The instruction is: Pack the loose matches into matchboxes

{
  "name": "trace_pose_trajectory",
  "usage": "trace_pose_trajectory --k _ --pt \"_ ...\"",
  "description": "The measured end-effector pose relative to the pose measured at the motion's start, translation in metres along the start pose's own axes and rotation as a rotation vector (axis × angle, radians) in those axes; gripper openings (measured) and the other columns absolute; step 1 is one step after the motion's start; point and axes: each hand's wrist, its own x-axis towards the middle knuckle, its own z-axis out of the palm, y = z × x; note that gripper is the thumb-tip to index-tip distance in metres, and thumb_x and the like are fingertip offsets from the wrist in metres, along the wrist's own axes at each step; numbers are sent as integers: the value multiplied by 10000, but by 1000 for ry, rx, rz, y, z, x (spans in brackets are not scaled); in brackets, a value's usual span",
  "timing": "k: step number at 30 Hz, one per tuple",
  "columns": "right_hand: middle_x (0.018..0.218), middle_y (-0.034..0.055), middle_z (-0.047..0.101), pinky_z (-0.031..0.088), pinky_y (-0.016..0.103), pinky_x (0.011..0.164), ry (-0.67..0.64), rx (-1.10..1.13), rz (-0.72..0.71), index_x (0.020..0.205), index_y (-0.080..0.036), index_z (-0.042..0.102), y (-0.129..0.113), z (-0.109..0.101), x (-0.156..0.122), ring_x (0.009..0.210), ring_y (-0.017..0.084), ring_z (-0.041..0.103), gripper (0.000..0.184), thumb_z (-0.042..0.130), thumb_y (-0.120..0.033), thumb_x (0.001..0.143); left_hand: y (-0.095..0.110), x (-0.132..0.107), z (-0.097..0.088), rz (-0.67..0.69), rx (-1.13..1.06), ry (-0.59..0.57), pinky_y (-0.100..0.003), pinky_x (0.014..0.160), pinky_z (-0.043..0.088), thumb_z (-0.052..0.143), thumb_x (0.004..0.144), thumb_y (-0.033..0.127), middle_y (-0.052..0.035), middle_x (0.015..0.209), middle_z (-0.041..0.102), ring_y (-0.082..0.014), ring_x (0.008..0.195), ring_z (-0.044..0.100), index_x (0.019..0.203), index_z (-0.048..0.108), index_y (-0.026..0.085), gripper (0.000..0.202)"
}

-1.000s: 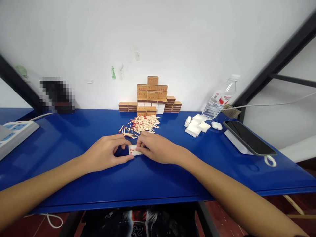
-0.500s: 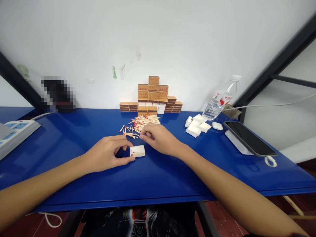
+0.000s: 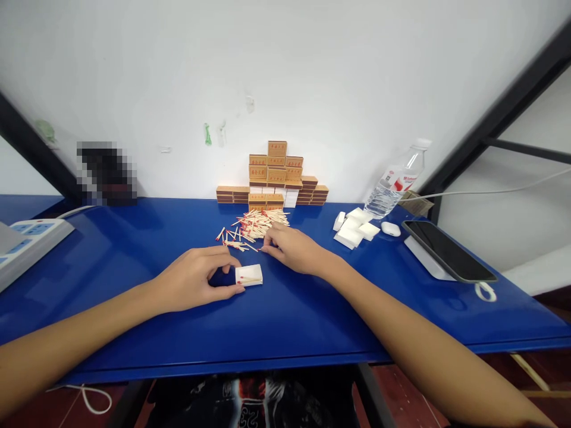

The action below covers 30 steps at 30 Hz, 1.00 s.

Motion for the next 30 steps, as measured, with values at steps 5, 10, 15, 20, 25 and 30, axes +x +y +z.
trace_pose_trajectory --k 5,10,15,20,25,30 --pt "920 42 578 410 307 748 39 113 -42 936 -200 597 -21 -4 -6 819 176 521 169 533 -319 1039 -1 0 1 -20 -9 63 -266 608 420 745 882 478 -8 866 662 -144 698 593 1011 725 210 299" --pt "917 35 601 406 302 735 -53 157 -95 920 -206 593 -49 -1 -12 806 164 529 139 551 -292 1021 -2 1 2 -17 -12 60 -260 585 399 741 881 482 -2 861 651 -138 687 577 958 717 207 286" --pt "824 23 588 392 298 710 30 70 -55 889 -198 603 -29 -16 -12 761 163 520 191 524 -297 1032 -2 0 1 -29 -10 59 -277 621 427 747 880 488 4 863 650 -131 674 567 1023 725 212 312" --pt "916 49 577 405 298 699 -72 -4 -5 1025 -205 696 18 -39 -14 781 176 531 146 630 -317 959 -1 -1 -1 21 -5 34 -275 601 434 718 906 468 0 869 648 -121 657 556 1070 735 217 300" --pt "962 64 581 428 301 700 -194 75 2 988 -208 713 34 -40 -15 806 187 533 226 632 -417 964 -2 -1 -1 31 2 34 -273 589 431 709 909 481 -12 880 663 -131 670 572 1081 732 215 317" --pt "941 69 608 421 311 715 -201 62 62 905 -188 648 27 -35 -14 799 189 533 178 558 -317 990 -4 0 -1 23 0 37 -271 590 426 705 910 488 -15 881 667 -138 683 584 1089 731 219 324"
